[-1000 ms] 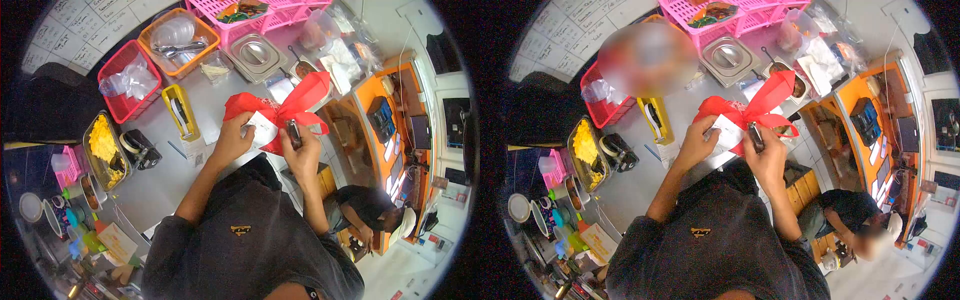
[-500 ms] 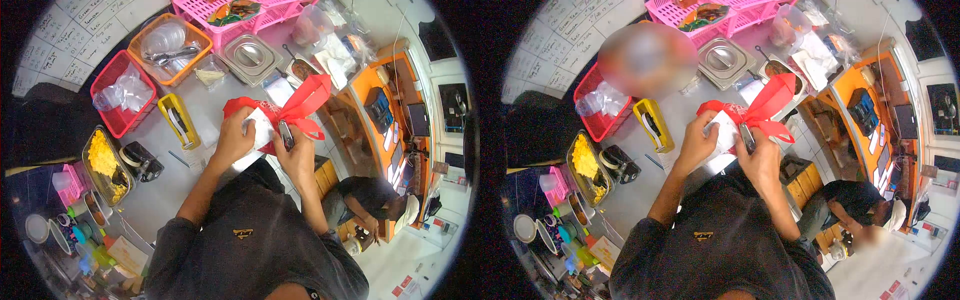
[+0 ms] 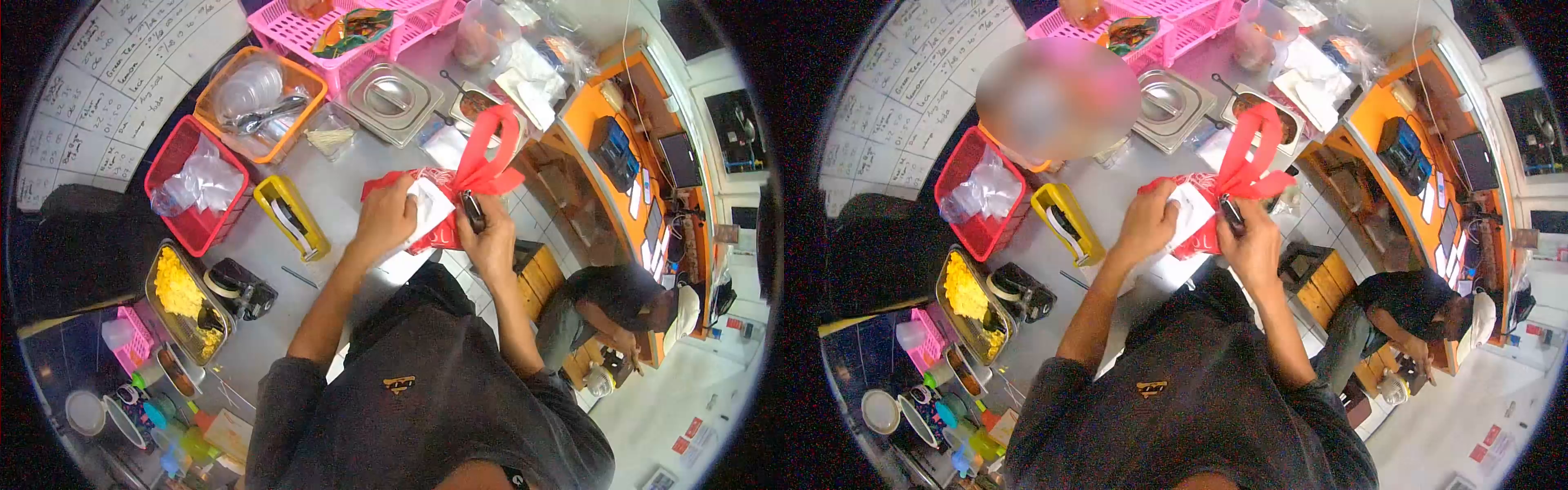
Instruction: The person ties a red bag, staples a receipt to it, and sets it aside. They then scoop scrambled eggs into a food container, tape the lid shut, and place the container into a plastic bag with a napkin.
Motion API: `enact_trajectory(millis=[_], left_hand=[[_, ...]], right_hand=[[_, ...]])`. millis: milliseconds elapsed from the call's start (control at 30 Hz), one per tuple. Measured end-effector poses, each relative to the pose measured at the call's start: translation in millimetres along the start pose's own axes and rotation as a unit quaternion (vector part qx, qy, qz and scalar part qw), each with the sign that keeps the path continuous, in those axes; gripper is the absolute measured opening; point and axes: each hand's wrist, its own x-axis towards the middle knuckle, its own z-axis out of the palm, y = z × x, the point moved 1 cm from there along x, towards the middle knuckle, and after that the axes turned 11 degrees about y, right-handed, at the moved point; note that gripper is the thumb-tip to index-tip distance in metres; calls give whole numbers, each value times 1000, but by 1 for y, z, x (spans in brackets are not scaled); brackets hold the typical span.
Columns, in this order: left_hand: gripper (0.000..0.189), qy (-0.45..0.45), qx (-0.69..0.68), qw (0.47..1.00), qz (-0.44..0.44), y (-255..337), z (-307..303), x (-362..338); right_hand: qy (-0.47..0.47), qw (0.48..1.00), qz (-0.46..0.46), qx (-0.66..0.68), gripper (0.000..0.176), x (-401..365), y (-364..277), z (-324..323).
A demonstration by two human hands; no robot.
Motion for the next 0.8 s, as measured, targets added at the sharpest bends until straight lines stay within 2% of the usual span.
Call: enact_trajectory(millis=[33, 100, 167, 267, 333, 400, 433, 500, 567, 633, 667, 733, 800], left_hand=[[17, -3, 0, 1000, 4, 6, 3, -5], [15, -4, -4, 998, -62, 17, 12, -20], [13, 12, -17, 999, -49, 23, 25, -37], [14, 42, -143, 983, -103, 28, 32, -52], [14, 58, -153, 983, -79, 25, 29, -52], [14, 71, -163, 982, -55, 23, 25, -51], [14, 60, -167, 983, -41, 23, 23, -48], [14, 47, -169, 984, -25, 25, 17, -40], [12, 2, -261, 963, -65, 28, 13, -31], [13, -18, -218, 973, -75, 26, 14, -23], [13, -38, -174, 981, -82, 25, 14, -21], [13, -35, -176, 980, -81, 32, 11, -20], [14, -32, -179, 980, -78, 34, 12, -18]], right_hand=[[-4, 1000, -29, 1, 21, 3, 4, -3], [-15, 1000, -13, -19, 22, 9, 11, -9], [-23, 999, -13, -23, 22, 12, 17, -13], [-8, 1000, 14, -16, 17, 8, 11, -24], [-1, 999, 41, -15, 16, 9, 5, -31], [-63, 994, 92, 19, 19, 7, 2, -36], [-63, 993, 94, 19, 19, 8, 2, -36], [-143, 984, 91, 58, 24, 11, 2, -34], [-145, 983, 93, 62, 26, 10, 5, -33], [-193, 964, 158, 90, 26, 9, 11, -31], [-193, 964, 158, 91, 26, 10, 11, -30], [-204, 951, 195, 125, 27, 13, 8, -31], [-213, 950, 192, 121, 26, 15, 8, -32]])
